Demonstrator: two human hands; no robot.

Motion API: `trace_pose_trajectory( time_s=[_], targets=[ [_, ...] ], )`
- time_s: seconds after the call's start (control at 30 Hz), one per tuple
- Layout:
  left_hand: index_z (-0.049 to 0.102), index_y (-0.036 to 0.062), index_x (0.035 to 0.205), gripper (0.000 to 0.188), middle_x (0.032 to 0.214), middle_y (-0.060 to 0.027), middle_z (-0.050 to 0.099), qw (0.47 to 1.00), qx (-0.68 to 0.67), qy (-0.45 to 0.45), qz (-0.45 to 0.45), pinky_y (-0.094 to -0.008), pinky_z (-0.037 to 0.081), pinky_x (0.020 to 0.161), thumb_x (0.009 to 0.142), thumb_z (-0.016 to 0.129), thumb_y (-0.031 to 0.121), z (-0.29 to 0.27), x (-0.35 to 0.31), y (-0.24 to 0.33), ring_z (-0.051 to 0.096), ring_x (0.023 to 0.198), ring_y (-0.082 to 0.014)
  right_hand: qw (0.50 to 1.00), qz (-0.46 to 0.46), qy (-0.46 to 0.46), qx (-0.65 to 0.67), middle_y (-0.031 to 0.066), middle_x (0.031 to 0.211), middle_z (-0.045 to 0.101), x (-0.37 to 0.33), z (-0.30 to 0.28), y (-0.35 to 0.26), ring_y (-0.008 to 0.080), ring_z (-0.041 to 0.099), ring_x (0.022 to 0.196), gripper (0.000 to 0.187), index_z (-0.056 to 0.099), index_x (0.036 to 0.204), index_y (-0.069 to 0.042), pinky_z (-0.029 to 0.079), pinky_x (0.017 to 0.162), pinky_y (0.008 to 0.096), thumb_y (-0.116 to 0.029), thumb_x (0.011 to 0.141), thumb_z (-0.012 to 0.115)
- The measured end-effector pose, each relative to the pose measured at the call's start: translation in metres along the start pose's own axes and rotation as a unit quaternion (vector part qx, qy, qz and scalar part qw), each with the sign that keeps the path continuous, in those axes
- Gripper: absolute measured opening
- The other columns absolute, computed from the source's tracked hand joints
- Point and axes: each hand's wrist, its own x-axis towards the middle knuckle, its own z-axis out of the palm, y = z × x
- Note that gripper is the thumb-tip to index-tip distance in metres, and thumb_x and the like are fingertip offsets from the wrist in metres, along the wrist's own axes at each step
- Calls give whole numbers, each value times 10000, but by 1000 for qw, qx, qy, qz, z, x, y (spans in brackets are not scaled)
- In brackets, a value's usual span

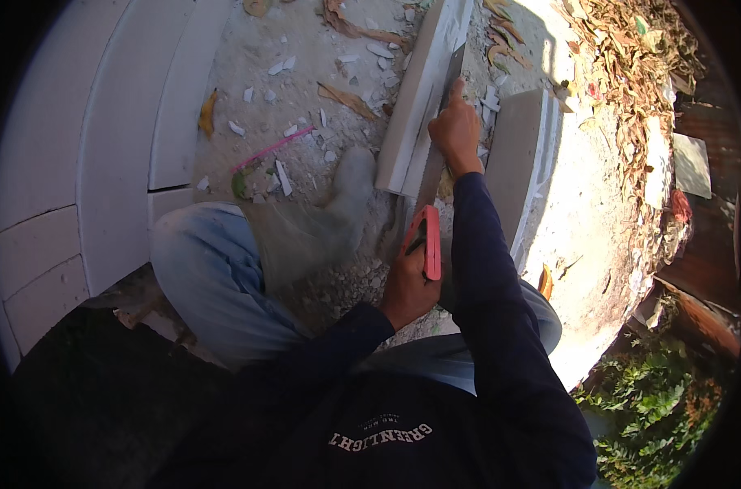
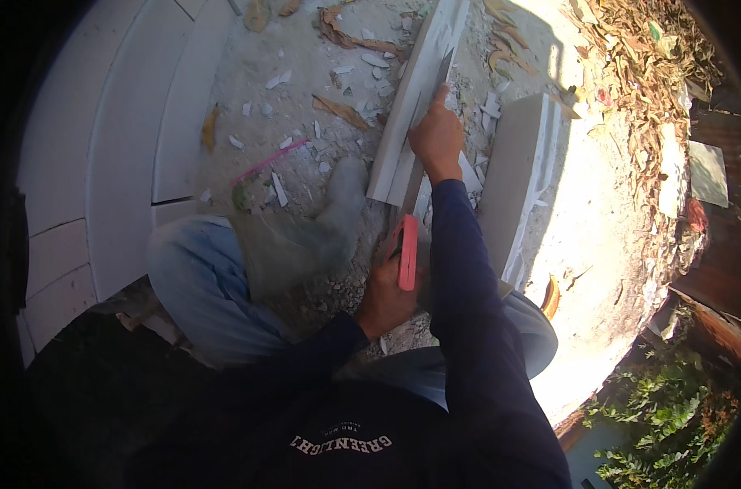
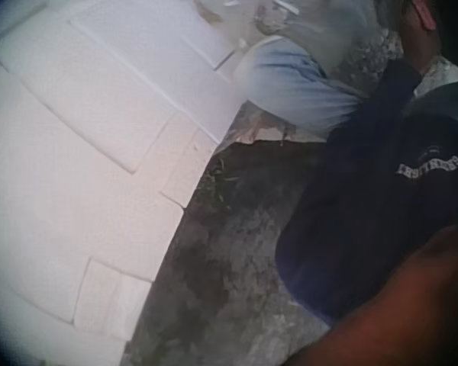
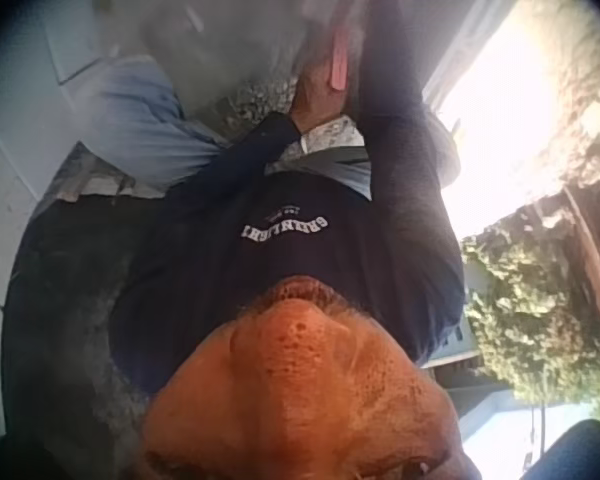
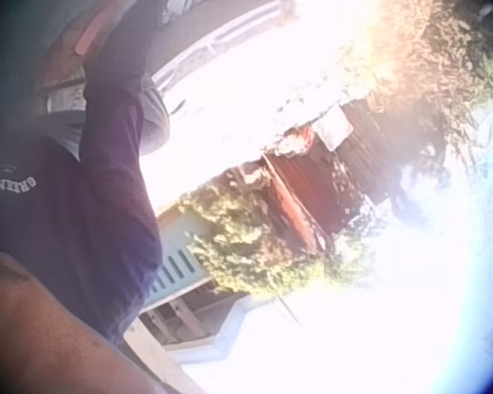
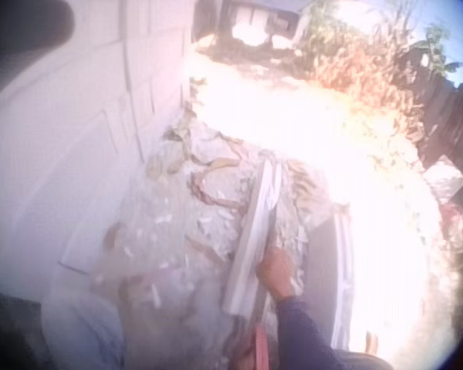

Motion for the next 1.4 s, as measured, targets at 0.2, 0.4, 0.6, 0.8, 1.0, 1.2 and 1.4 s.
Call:
trace_pose_trajectory(
  time_s=[0.2,0.4,0.6,0.8,1.0,1.2,1.4],
  targets=[
    [591,-26,900,59,791,-183,638,999,-40,-34,4,-408,514,650,881,609,26,-4,-28,32,680,736,-331,998,-31,49,10,313,832,672,-22,-2,10,451,675,780,762,364,1452,143,525,781,506,16,726,560],
    [608,-34,928,84,772,-208,647,999,7,-31,22,-412,522,638,882,602,35,1,-43,10,698,711,-353,999,-30,39,19,302,835,676,-31,-5,22,445,676,795,769,351,1454,150,521,780,511,12,731,574],
    [608,-93,974,158,1193,-348,585,994,70,-45,69,-494,465,963,863,618,19,-26,-65,-18,556,1207,-472,998,43,-26,26,305,869,682,-68,-2,-13,452,675,812,767,357,1466,128,514,785,528,6,744,585],
    [593,-27,878,65,780,-194,618,998,9,-55,-30,-429,499,728,880,624,30,-2,39,4,632,760,-372,996,-40,79,-10,298,878,695,38,15,28,441,694,792,831,311,1473,153,547,776,493,-4,725,636],
    [580,-27,857,90,730,-191,606,991,48,54,115,-421,491,680,877,643,33,-2,-12,-27,636,712,-356,1000,24,14,-3,306,887,692,-16,10,0,444,699,811,825,329,1470,134,549,780,494,-27,729,654],
    [609,-41,943,135,791,-255,623,998,13,-58,-5,-471,494,699,815,624,-2,2,63,-3,619,800,-476,997,-18,69,-13,305,883,690,67,17,34,444,699,819,823,332,1476,122,551,794,483,-28,729,645],
    [593,-27,860,111,678,-197,599,997,53,14,51,-405,488,610,889,647,66,6,53,-6,644,632,-342,999,-9,46,2,302,866,690,64,15,35,440,700,824,800,370,1451,134,555,799,483,-21,715,642]
  ],
)
